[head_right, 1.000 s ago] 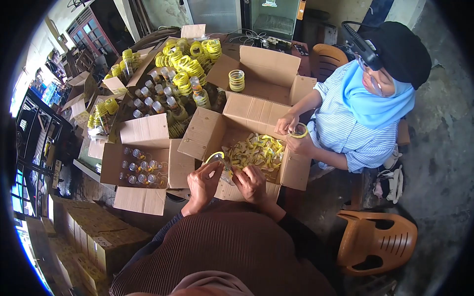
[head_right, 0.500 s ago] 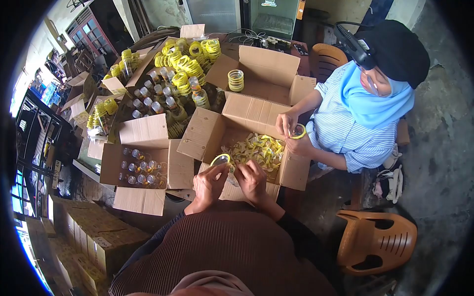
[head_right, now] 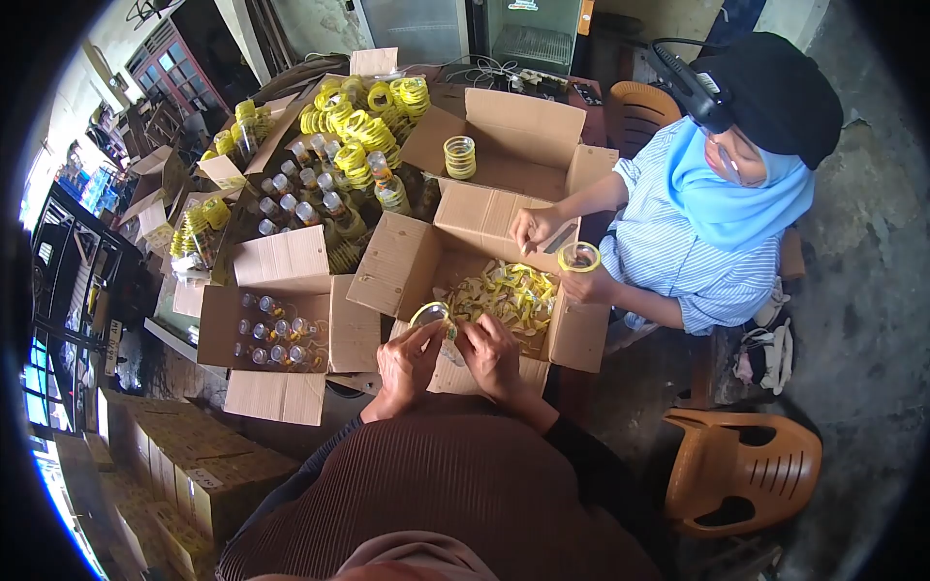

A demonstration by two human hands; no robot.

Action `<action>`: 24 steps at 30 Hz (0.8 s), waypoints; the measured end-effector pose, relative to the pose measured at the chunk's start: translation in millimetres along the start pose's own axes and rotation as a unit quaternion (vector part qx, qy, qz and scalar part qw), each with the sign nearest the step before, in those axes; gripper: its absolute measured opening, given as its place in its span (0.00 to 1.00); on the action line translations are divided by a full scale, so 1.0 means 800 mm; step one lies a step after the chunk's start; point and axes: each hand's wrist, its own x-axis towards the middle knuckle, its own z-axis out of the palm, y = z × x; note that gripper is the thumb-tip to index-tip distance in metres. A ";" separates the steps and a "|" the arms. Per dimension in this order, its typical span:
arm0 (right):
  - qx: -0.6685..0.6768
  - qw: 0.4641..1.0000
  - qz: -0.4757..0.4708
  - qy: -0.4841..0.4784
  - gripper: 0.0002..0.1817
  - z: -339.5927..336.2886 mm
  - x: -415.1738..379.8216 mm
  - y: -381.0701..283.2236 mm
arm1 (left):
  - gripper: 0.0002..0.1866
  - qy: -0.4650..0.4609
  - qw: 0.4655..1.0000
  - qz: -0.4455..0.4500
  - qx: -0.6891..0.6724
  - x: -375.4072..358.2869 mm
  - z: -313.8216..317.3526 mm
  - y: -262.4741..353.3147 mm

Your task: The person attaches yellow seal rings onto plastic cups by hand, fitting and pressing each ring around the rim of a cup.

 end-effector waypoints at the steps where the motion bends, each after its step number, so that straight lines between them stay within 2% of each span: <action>1: 0.011 1.000 0.019 -0.010 0.08 0.000 0.001 0.002 | 0.05 0.000 1.000 0.010 -0.005 -0.001 0.001 -0.001; 4: 0.051 0.996 0.068 0.002 0.06 0.002 0.000 0.016 | 0.05 -0.028 0.998 0.050 -0.022 -0.005 0.002 -0.002; 6: 0.094 0.990 0.098 0.025 0.06 0.002 0.000 0.017 | 0.05 -0.038 0.998 0.035 -0.022 -0.001 -0.001 -0.005; 9: 0.045 0.996 0.058 0.045 0.06 -0.008 -0.003 0.012 | 0.05 0.009 0.999 0.027 -0.026 0.003 0.001 -0.012; 11: -0.004 0.999 -0.006 0.047 0.07 -0.012 -0.005 0.006 | 0.05 0.000 0.999 0.016 -0.036 0.004 0.000 -0.011; 14: -0.038 0.998 -0.030 0.041 0.08 -0.008 -0.009 0.011 | 0.05 -0.007 0.999 0.011 -0.051 0.003 0.000 -0.015; 22: -0.024 1.000 -0.002 0.012 0.07 -0.006 0.000 0.019 | 0.06 -0.039 0.995 0.007 -0.087 -0.004 -0.003 -0.010; 24: -0.019 1.000 0.005 0.006 0.06 -0.008 0.000 0.024 | 0.07 -0.052 0.992 0.040 -0.106 -0.006 -0.004 -0.004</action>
